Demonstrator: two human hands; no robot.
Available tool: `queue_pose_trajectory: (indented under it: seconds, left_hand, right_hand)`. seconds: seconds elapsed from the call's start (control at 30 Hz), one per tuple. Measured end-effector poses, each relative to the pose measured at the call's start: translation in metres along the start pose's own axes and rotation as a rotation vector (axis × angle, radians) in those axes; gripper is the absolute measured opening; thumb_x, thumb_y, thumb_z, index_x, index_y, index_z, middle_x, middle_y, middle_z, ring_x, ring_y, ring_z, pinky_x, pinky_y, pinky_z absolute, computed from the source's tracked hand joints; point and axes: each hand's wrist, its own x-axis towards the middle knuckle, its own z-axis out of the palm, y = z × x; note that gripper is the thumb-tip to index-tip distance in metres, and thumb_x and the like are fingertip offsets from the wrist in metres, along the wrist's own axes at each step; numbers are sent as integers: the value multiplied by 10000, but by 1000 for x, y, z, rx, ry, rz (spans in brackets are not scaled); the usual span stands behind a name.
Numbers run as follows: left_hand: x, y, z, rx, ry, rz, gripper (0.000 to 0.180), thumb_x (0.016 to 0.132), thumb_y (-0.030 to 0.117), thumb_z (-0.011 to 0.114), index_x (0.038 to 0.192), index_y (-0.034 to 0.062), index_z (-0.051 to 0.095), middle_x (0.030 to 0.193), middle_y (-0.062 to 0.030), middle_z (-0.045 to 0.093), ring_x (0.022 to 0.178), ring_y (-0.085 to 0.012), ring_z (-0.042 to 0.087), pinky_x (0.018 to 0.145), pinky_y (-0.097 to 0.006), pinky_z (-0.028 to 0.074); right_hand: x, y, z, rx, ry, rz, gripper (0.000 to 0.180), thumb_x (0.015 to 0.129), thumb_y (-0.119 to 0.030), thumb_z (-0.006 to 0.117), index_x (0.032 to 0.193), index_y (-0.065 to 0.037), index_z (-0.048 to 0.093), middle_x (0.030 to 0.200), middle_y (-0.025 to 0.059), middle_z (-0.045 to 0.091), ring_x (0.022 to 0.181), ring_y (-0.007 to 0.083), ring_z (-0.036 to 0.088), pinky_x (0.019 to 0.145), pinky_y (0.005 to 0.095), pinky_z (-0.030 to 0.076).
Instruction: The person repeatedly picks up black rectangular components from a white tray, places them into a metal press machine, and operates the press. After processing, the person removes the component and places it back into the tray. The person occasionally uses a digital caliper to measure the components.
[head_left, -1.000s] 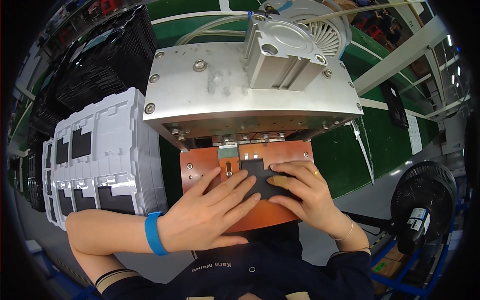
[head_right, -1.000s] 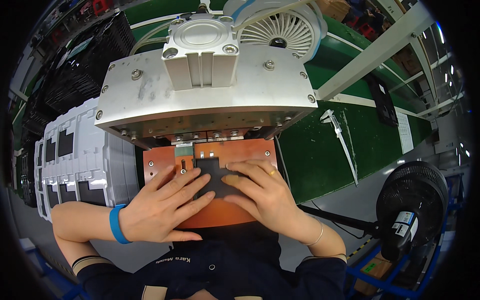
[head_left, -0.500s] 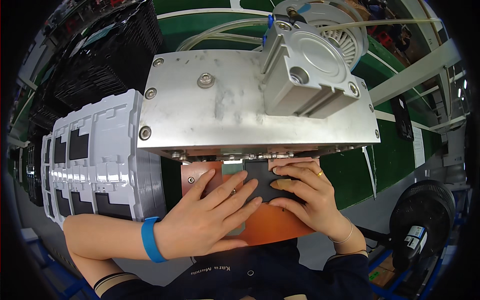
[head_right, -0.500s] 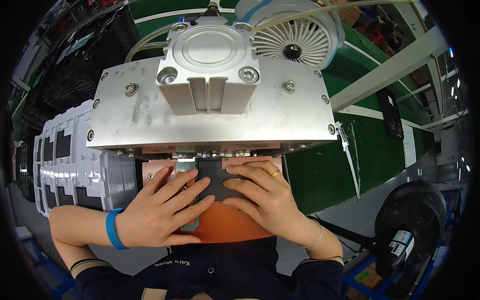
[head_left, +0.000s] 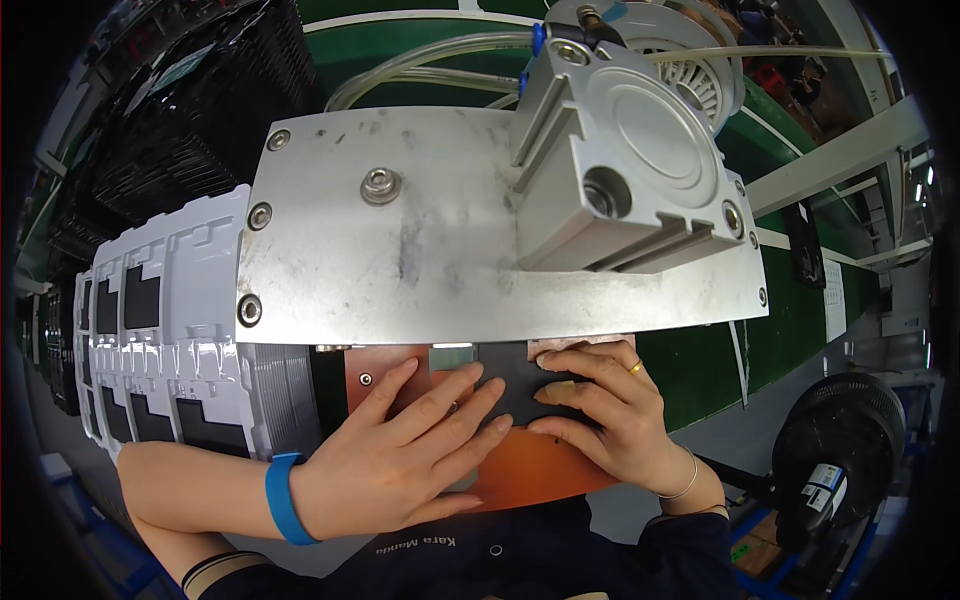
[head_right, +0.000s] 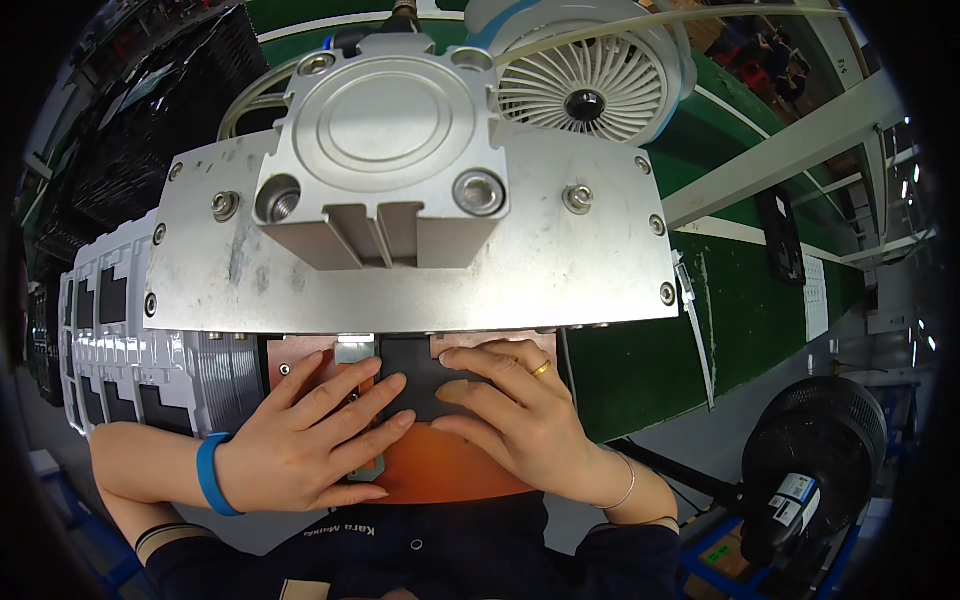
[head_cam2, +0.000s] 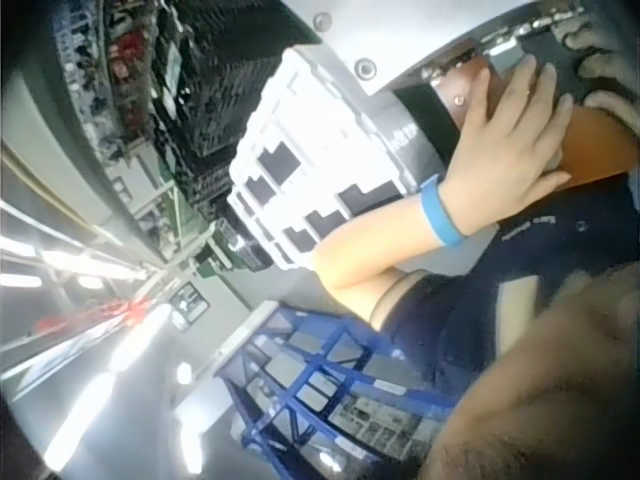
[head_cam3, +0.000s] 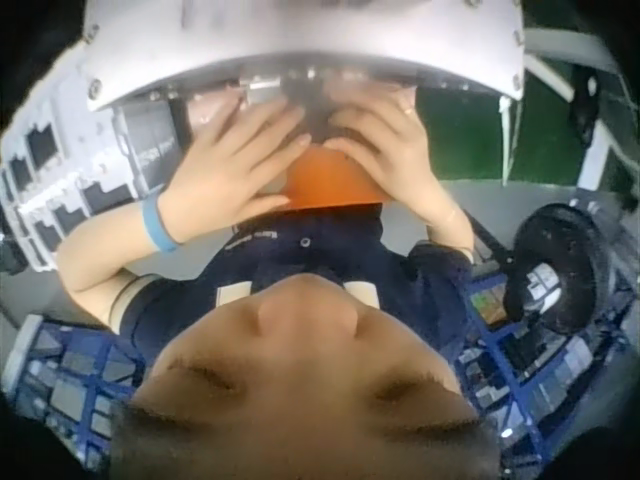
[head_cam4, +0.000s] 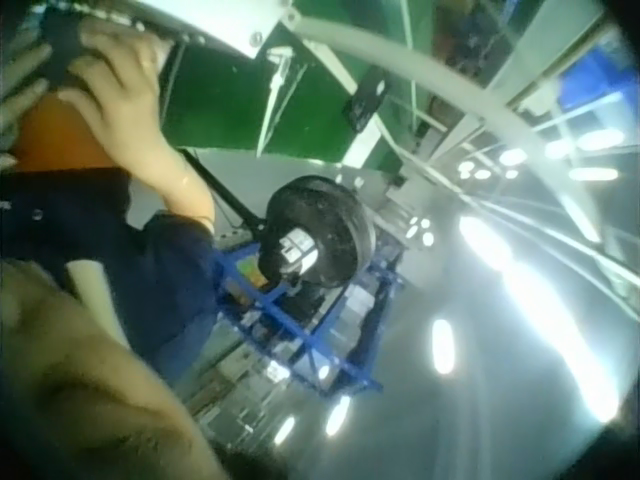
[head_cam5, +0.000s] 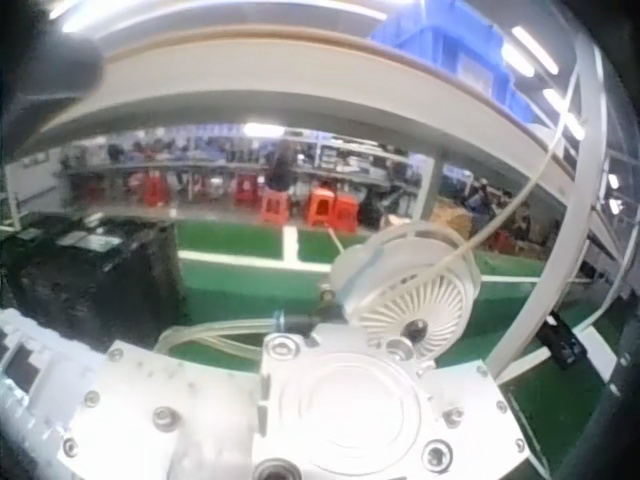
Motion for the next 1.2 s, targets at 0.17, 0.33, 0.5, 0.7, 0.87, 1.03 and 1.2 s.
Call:
queue_pose_trajectory:
  seconds: [0.17,0.33,0.5,0.7,0.87,1.03,1.2]
  left_hand:
    - [0,0,0,9,-3,1,695,870,591,624,1387,133,552,1487,-129,476,1383,-318,435,1129,-564,289]
    - [-1,-1,1,12,-3,2,691,874,592,618,1390,138,549,1490,-124,475,1387,-312,434,1115,-561,302]
    - [-2,-2,2,6,-11,4,675,876,581,621,1392,151,550,1493,-121,473,1385,-306,437,1107,-568,304]
    - [-1,-2,1,5,-20,0,660,881,567,617,1395,159,550,1502,-119,465,1376,-309,443,1104,-568,308]
    - [-1,-2,2,5,-13,2,661,878,567,620,1388,151,556,1496,-124,471,1381,-311,441,1107,-566,309]
    - [-1,-2,2,8,-8,11,667,879,572,620,1383,139,557,1485,-132,482,1390,-315,435,1110,-556,311]
    - [0,-1,1,9,2,16,669,886,572,615,1384,129,554,1491,-137,468,1391,-324,428,1121,-559,294]
  right_hand:
    - [1,0,0,5,-6,3,294,699,-192,843,933,-66,717,1162,83,667,1002,260,594,842,349,509]
    - [0,0,-1,-4,-22,13,299,697,-203,846,934,-78,714,1162,73,669,967,233,596,828,324,490]
    - [-3,-1,-2,-30,-39,31,298,699,-215,851,932,-89,715,1126,71,669,927,231,593,818,331,473]
    - [-2,0,-1,-23,-9,26,297,703,-227,856,929,-96,715,1080,68,670,918,245,595,810,345,464]
    - [-3,0,-1,-34,-29,35,290,702,-227,857,918,-98,712,1082,66,671,919,245,593,807,342,461]
    - [-3,0,-1,-26,-22,36,278,700,-220,855,900,-100,703,1104,57,674,922,240,589,804,338,457]
    - [-1,0,-1,3,-9,23,277,703,-211,849,900,-94,693,1149,64,661,966,244,579,833,352,464]
